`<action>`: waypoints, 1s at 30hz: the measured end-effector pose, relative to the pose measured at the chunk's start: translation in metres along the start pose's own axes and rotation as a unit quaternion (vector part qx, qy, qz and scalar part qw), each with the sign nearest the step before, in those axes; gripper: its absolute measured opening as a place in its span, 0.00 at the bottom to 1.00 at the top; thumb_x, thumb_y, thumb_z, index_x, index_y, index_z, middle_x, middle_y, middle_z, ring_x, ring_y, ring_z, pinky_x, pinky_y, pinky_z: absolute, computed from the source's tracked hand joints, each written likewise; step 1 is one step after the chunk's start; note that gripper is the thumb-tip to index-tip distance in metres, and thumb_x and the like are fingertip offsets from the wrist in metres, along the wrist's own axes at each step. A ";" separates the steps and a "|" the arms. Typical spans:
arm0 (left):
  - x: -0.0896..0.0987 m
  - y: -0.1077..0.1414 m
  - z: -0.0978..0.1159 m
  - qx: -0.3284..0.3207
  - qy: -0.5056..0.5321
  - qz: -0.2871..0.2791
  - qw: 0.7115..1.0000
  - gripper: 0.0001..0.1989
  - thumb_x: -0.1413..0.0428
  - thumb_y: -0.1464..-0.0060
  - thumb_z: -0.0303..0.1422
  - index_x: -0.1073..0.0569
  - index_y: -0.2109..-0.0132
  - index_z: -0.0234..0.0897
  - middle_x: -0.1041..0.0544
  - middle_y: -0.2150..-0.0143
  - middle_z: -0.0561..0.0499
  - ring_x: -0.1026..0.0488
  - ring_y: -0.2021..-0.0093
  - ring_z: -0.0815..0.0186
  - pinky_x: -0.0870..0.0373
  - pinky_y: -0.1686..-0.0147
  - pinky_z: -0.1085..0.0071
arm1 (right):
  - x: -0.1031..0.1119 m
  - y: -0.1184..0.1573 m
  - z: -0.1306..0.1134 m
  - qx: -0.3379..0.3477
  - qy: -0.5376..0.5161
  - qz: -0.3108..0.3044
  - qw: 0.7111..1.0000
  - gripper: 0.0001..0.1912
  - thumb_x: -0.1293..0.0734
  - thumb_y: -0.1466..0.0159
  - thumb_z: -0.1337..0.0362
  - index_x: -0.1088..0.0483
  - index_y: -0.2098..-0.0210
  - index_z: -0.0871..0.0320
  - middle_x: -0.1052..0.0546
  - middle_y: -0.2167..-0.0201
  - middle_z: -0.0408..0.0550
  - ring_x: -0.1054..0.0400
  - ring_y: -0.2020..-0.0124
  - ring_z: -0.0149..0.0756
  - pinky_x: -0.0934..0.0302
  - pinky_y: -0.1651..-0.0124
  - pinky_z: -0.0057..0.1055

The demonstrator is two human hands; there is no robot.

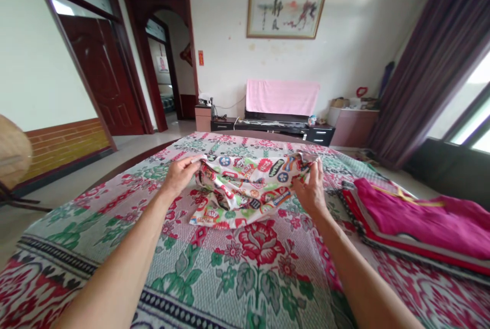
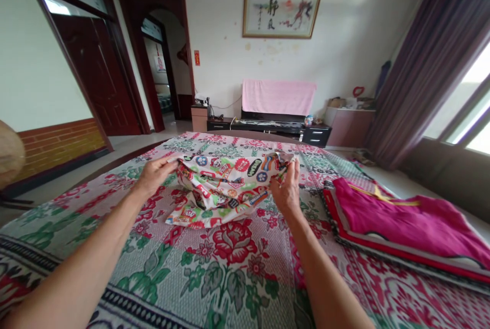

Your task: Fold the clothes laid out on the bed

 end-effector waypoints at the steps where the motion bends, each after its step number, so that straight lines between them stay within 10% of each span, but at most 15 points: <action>1: -0.005 0.001 -0.006 -0.015 -0.066 -0.004 0.998 0.22 0.44 0.52 0.39 0.23 0.51 0.34 0.22 0.50 0.45 0.28 0.48 0.55 0.35 0.45 0.60 | -0.001 0.003 0.006 -0.018 0.013 -0.010 1.000 0.41 0.39 0.44 0.62 0.57 0.33 0.61 0.57 0.33 0.63 0.61 0.33 0.55 0.55 0.38 0.56; 7: -0.027 0.012 -0.047 -0.039 -0.321 -0.093 0.942 0.28 0.49 0.53 0.24 0.31 0.42 0.33 0.32 0.39 0.44 0.36 0.39 0.59 0.42 0.39 0.66 | -0.010 0.018 0.016 -0.094 0.080 -0.075 0.989 0.27 0.36 0.48 0.65 0.34 0.48 0.59 0.44 0.37 0.60 0.49 0.37 0.56 0.51 0.40 0.54; 10: -0.027 0.016 -0.057 -0.011 -0.360 -0.113 0.926 0.32 0.50 0.52 0.24 0.38 0.37 0.32 0.31 0.40 0.41 0.33 0.42 0.58 0.37 0.43 0.67 | -0.015 0.015 -0.030 -0.001 0.006 -0.125 0.992 0.17 0.39 0.44 0.69 0.28 0.56 0.59 0.27 0.52 0.56 0.34 0.49 0.46 0.42 0.45 0.42; 14: -0.022 0.018 -0.059 0.031 -0.387 -0.115 0.914 0.36 0.49 0.49 0.29 0.47 0.33 0.33 0.28 0.43 0.40 0.29 0.46 0.55 0.34 0.49 0.66 | -0.029 0.037 -0.111 0.150 -0.143 -0.313 0.927 0.10 0.38 0.41 0.66 0.27 0.62 0.56 0.23 0.64 0.47 0.30 0.62 0.35 0.37 0.55 0.31; 19: -0.022 0.016 -0.059 0.000 -0.400 -0.114 0.909 0.20 0.51 0.48 0.28 0.30 0.47 0.35 0.25 0.50 0.43 0.28 0.51 0.59 0.34 0.51 0.68 | -0.041 0.071 -0.150 0.269 -0.122 -0.357 0.886 0.09 0.34 0.42 0.65 0.27 0.61 0.56 0.23 0.64 0.48 0.32 0.60 0.37 0.38 0.56 0.32; 24: -0.031 0.016 -0.064 -0.067 -0.387 -0.117 0.912 0.13 0.50 0.48 0.30 0.27 0.56 0.35 0.25 0.54 0.43 0.28 0.54 0.60 0.34 0.53 0.69 | -0.051 0.070 -0.136 0.207 -0.124 -0.347 0.906 0.14 0.42 0.40 0.74 0.26 0.66 0.56 0.23 0.69 0.46 0.32 0.66 0.32 0.40 0.60 0.28; 30: -0.024 0.015 -0.068 0.006 -0.458 -0.070 0.886 0.14 0.54 0.44 0.32 0.24 0.59 0.38 0.22 0.58 0.44 0.26 0.56 0.59 0.35 0.57 0.69 | -0.035 0.042 -0.116 0.043 -0.229 -0.431 0.871 0.14 0.43 0.44 0.71 0.25 0.69 0.59 0.29 0.79 0.40 0.40 0.79 0.25 0.47 0.75 0.21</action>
Point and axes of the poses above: each hand's wrist, its own y-axis away from the middle knuckle, its own x-axis out of the back of the hand, z = x × y, the point moved 6 cm from there along -y, towards the middle knuckle
